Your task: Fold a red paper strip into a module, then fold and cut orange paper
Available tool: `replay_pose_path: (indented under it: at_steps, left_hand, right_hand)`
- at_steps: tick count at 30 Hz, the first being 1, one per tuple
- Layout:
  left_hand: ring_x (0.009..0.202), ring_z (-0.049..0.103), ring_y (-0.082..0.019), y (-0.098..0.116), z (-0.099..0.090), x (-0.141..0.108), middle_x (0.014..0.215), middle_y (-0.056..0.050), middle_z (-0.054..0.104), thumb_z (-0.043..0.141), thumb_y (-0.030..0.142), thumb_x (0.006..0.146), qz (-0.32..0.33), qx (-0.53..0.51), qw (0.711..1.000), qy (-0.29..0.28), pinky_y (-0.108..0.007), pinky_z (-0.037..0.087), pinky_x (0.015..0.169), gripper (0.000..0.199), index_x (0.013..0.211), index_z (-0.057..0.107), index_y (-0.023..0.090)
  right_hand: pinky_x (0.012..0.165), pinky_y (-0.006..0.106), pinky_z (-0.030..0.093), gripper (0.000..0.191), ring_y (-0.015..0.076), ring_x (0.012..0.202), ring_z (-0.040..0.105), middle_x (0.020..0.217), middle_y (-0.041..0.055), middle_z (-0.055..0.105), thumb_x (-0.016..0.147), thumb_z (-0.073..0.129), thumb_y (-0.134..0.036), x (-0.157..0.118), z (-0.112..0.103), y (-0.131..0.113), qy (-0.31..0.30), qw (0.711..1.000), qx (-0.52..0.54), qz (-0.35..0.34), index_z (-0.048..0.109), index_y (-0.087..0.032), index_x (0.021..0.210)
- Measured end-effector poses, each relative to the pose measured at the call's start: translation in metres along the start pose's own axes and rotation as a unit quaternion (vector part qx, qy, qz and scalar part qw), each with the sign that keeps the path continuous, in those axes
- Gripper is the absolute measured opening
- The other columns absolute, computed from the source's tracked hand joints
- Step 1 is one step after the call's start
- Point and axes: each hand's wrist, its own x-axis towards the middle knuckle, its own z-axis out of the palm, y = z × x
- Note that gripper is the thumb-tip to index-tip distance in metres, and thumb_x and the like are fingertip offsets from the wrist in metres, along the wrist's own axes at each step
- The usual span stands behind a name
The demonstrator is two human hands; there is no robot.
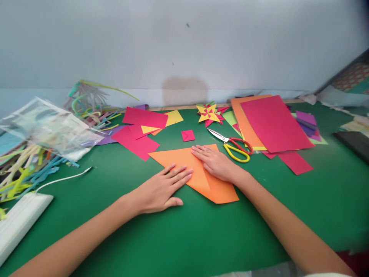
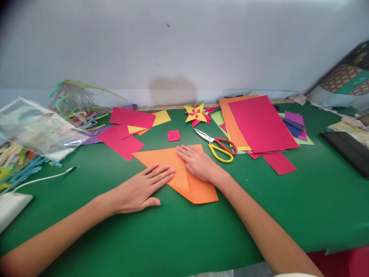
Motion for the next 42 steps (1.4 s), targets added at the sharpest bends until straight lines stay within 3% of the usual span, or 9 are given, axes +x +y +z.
replay_pose_path:
  at_steps: [4,8,13,17,20,29,33,37,42]
  left_hand:
    - [0.163,0.018,-0.025,0.016,-0.008,-0.014,0.174,-0.006,0.023,0.04,0.064,0.105,0.036,-0.061,0.997,-0.012,-0.045,0.003,0.135,0.084,0.17,0.007,0.023]
    - [0.16,0.027,-0.019,0.014,-0.014,-0.027,0.171,-0.002,0.033,0.03,0.045,0.112,0.061,-0.151,0.987,-0.003,-0.04,0.015,0.136,0.061,0.169,0.02,0.025]
    - [0.16,0.029,-0.02,0.002,-0.017,-0.01,0.171,-0.003,0.033,0.024,0.039,0.113,-0.055,-0.112,0.987,0.105,-0.043,0.02,0.135,0.056,0.168,0.023,0.026]
    - [0.163,0.018,-0.028,0.005,-0.003,0.023,0.174,-0.012,0.021,0.038,0.059,0.108,-0.05,-0.023,0.996,0.073,-0.046,0.018,0.134,0.079,0.17,0.014,0.016]
    - [0.164,0.011,-0.028,0.009,0.01,0.036,0.176,-0.012,0.011,0.037,0.066,0.105,-0.037,-0.003,0.997,0.062,-0.045,0.012,0.135,0.088,0.17,0.004,0.017]
    - [0.164,0.013,-0.025,0.036,0.006,0.023,0.175,-0.003,0.014,0.037,0.067,0.105,0.072,-0.063,0.995,-0.02,-0.042,-0.007,0.134,0.085,0.17,0.006,0.023]
    - [0.163,0.02,-0.026,0.053,-0.002,0.019,0.173,-0.006,0.022,0.038,0.061,0.107,0.098,-0.121,0.987,-0.027,-0.043,0.002,0.136,0.081,0.17,0.009,0.02]
    - [0.159,0.032,-0.02,0.051,-0.007,0.018,0.168,-0.002,0.038,0.036,0.048,0.111,0.163,-0.164,0.973,-0.024,-0.039,0.016,0.136,0.065,0.169,0.018,0.026]
    - [0.162,0.023,-0.027,0.035,0.003,0.027,0.174,-0.009,0.021,0.039,0.051,0.109,0.009,-0.076,0.996,0.049,-0.044,0.02,0.134,0.075,0.17,0.009,0.021]
  right_hand:
    - [0.128,0.05,0.036,0.071,0.0252,0.155,0.039,0.166,0.009,0.042,0.094,0.043,-0.003,0.001,0.0,0.0,0.007,1.0,0.002,-0.004,0.04,-0.019,0.163]
    - [0.127,0.053,0.038,0.071,0.0262,0.155,0.04,0.166,0.0081,0.042,0.095,0.044,-0.004,0.0,0.001,0.0,0.01,1.0,0.005,0.0,0.039,-0.022,0.164]
    - [0.128,0.052,0.036,0.069,0.0253,0.155,0.039,0.166,0.009,0.042,0.096,0.043,-0.005,0.0,0.002,0.001,0.009,1.0,0.006,-0.006,0.039,-0.02,0.163]
    - [0.128,0.051,0.036,0.064,0.0247,0.156,0.038,0.166,0.0103,0.042,0.099,0.042,-0.007,-0.001,0.003,0.002,0.01,1.0,0.004,0.001,0.04,-0.018,0.162]
    - [0.128,0.05,0.035,0.06,0.0245,0.156,0.038,0.166,0.0106,0.043,0.102,0.04,-0.01,-0.002,0.005,0.002,0.017,1.0,0.001,-0.003,0.041,-0.018,0.162]
    - [0.128,0.05,0.036,0.068,0.0256,0.156,0.038,0.165,0.0125,0.044,0.093,0.041,-0.002,0.001,-0.003,-0.001,0.008,1.0,0.0,-0.01,0.044,-0.015,0.16]
    - [0.128,0.051,0.035,0.07,0.0264,0.156,0.038,0.165,0.0122,0.044,0.093,0.042,-0.001,0.001,-0.003,-0.001,0.008,1.0,0.0,-0.011,0.043,-0.016,0.161]
    - [0.127,0.051,0.037,0.071,0.0252,0.154,0.04,0.164,0.0108,0.045,0.093,0.041,0.0,0.0,0.0,0.0,0.019,1.0,-0.003,-0.008,0.042,-0.019,0.161]
    - [0.126,0.051,0.039,0.068,0.0253,0.154,0.042,0.163,0.0121,0.047,0.093,0.04,0.0,0.0,-0.001,-0.001,0.021,1.0,0.0,-0.009,0.046,-0.017,0.159]
